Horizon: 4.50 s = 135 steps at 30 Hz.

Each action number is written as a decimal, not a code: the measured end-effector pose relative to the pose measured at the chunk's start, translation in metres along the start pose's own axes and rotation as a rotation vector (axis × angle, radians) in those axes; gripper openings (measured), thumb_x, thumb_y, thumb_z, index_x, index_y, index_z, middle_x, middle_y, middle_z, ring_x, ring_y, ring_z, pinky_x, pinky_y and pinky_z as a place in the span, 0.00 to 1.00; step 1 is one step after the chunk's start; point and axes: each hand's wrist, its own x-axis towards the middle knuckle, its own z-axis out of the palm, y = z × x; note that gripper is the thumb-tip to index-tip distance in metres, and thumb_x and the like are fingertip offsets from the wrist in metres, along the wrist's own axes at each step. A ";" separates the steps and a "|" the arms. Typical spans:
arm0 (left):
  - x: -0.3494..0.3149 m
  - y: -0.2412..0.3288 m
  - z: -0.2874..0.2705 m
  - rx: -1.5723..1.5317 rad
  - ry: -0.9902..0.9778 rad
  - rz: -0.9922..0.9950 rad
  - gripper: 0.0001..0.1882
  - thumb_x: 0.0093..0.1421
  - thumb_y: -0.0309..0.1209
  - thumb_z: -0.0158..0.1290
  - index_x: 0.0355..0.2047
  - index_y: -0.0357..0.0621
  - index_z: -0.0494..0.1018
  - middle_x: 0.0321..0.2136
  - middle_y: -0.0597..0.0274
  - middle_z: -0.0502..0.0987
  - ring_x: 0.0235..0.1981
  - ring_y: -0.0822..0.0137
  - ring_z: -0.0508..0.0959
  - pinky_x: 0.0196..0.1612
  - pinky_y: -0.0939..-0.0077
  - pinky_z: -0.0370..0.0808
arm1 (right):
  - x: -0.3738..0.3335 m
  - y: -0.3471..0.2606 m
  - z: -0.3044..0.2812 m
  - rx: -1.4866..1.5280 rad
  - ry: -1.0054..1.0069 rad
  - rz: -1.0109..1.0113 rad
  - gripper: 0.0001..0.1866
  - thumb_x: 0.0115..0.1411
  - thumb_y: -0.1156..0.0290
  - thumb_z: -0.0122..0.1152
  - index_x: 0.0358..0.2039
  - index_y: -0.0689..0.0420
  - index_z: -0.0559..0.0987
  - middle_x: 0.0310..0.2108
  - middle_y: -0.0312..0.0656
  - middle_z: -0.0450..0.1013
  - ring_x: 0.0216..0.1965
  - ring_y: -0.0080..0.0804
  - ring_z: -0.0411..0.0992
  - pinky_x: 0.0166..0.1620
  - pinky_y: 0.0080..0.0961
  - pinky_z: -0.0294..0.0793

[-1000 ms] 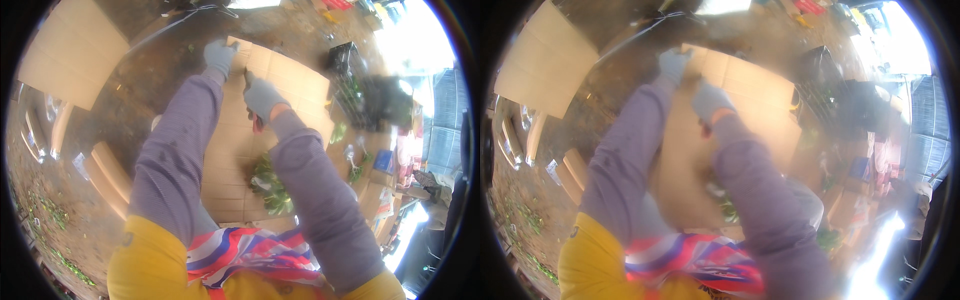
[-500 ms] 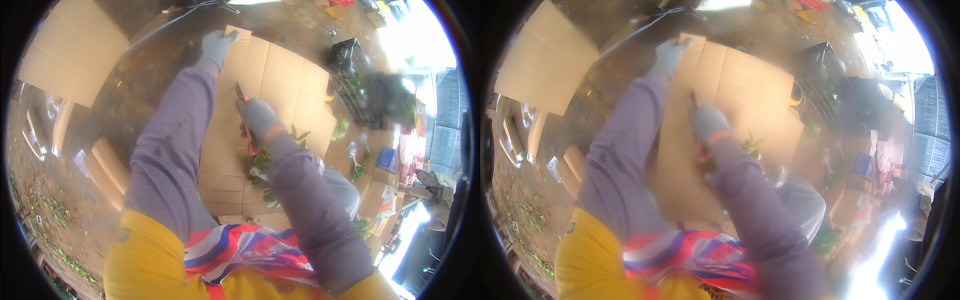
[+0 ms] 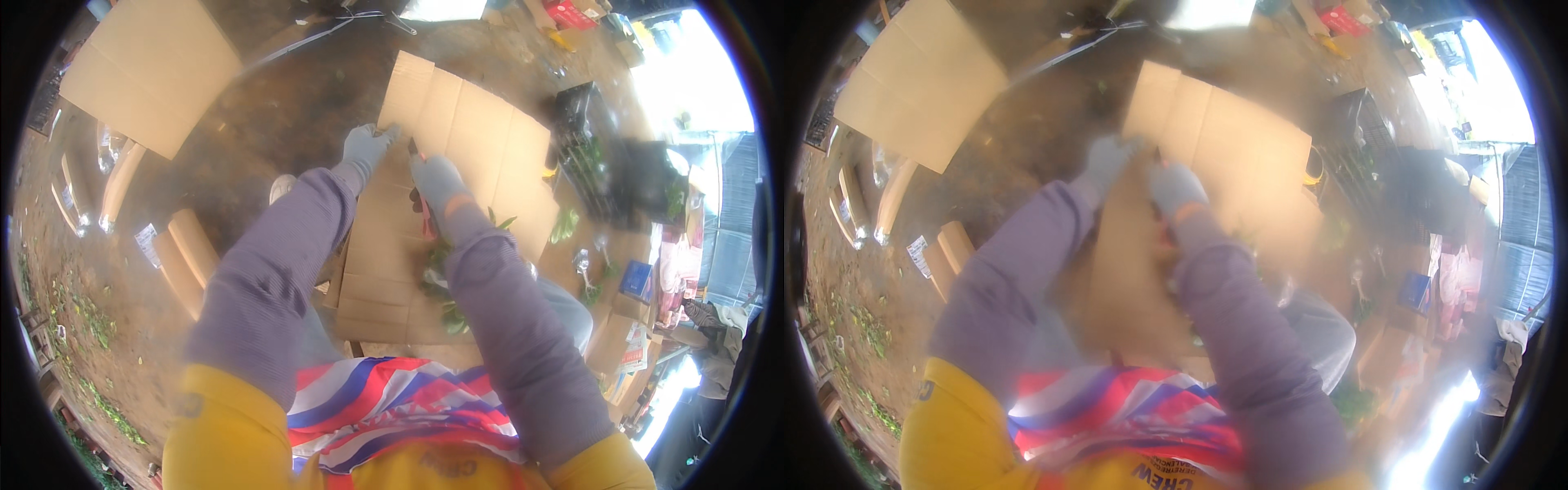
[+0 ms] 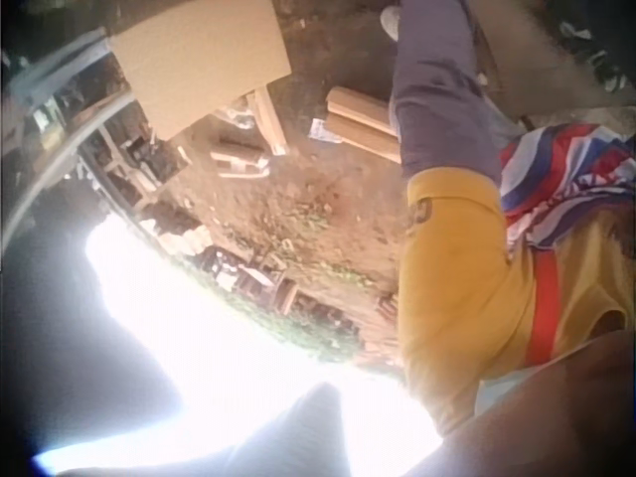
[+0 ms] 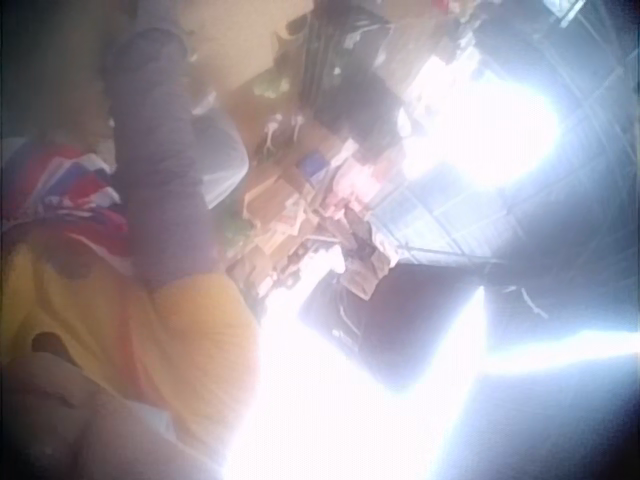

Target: The person wraps small potted plants in cardboard and secures them with packing tape. They place each plant on a cardboard sheet, fold the cardboard around it, and apply tape to seal the package.

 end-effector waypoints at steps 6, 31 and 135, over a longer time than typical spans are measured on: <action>-0.010 0.024 0.014 0.012 0.173 0.094 0.18 0.59 0.41 0.62 0.40 0.38 0.82 0.29 0.61 0.84 0.28 0.71 0.79 0.35 0.74 0.75 | -0.010 -0.003 -0.003 0.344 0.064 0.288 0.14 0.62 0.69 0.53 0.27 0.55 0.86 0.29 0.50 0.81 0.31 0.48 0.81 0.36 0.39 0.81; 0.031 0.033 0.016 -0.120 0.120 0.132 0.17 0.57 0.39 0.65 0.36 0.35 0.82 0.26 0.58 0.82 0.25 0.70 0.77 0.32 0.69 0.73 | -0.055 -0.007 0.030 0.080 -0.385 0.463 0.16 0.58 0.51 0.67 0.38 0.49 0.88 0.39 0.43 0.83 0.49 0.41 0.79 0.49 0.38 0.79; -0.169 -0.054 -0.035 0.431 -0.058 0.540 0.14 0.63 0.32 0.61 0.44 0.35 0.77 0.31 0.62 0.80 0.29 0.71 0.75 0.36 0.74 0.73 | -0.238 0.018 0.032 0.213 -0.295 0.022 0.16 0.63 0.65 0.48 0.38 0.60 0.81 0.31 0.59 0.78 0.34 0.62 0.77 0.38 0.51 0.76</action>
